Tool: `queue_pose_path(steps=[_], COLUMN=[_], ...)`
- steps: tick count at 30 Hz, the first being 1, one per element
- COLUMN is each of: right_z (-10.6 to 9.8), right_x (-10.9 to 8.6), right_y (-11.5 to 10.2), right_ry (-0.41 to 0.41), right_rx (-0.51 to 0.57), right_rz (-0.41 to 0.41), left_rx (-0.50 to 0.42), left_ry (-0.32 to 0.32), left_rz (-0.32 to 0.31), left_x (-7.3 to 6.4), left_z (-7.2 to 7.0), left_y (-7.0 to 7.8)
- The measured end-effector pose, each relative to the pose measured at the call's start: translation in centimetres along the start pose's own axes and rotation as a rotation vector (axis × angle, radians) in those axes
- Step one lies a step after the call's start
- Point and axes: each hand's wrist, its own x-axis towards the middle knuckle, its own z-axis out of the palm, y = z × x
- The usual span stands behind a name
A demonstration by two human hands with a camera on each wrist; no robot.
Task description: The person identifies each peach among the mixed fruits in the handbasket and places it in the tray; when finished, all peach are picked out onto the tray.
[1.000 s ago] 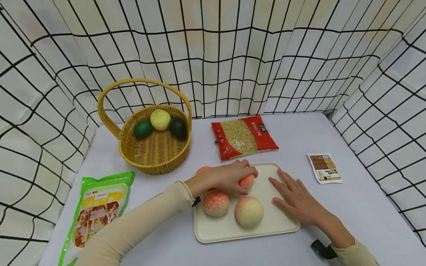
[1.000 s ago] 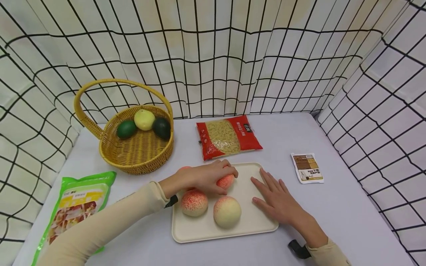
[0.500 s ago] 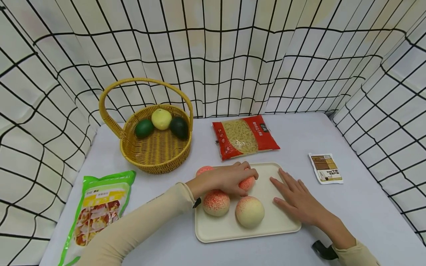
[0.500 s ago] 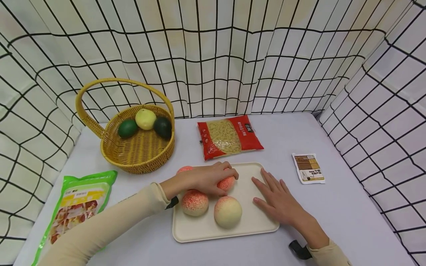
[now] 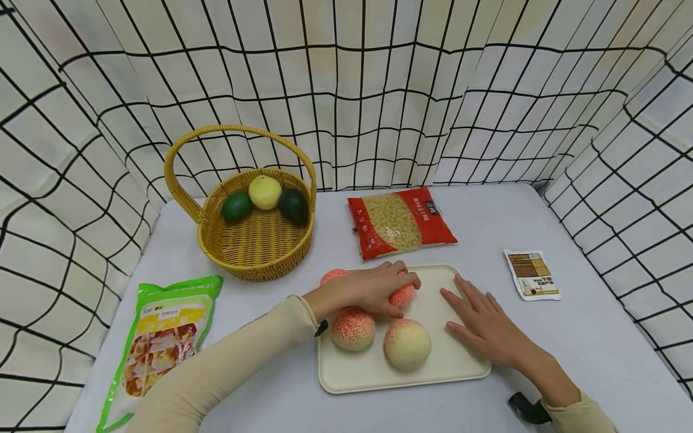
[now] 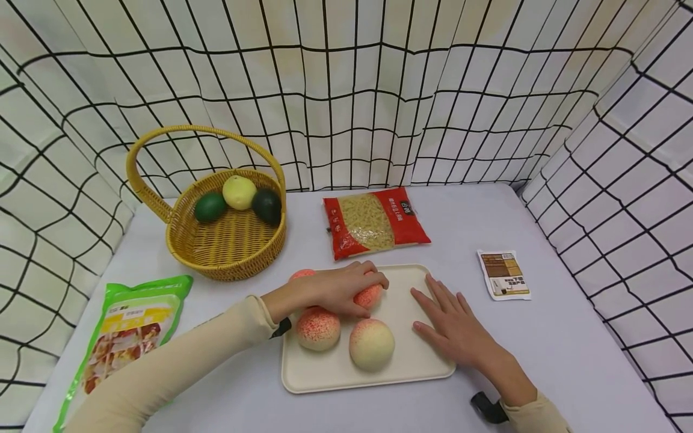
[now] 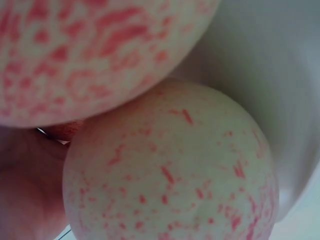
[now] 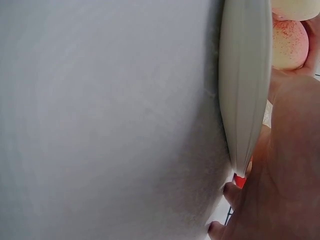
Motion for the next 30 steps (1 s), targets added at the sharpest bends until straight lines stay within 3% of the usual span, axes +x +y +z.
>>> queue_pose_path(steps=[22,26,30], right_z=[-0.1,0.0,0.1], right_x=[0.4,0.5,0.8], right_y=[0.2,0.3,0.3], right_ry=[-0.003,-0.004,-0.012], right_rx=[-0.003,0.002,-0.001], right_rz=[-0.006,-0.009,-0.02], left_rx=[-0.005,-0.062,-0.157], left_ry=[0.07,0.09,0.139], left_rz=[0.005,0.0,-0.035], left_x=[-0.3,-0.7,-2.2], left_z=[-0.3,-0.5,-1.1], left_y=[-0.3,-0.6,-1.5])
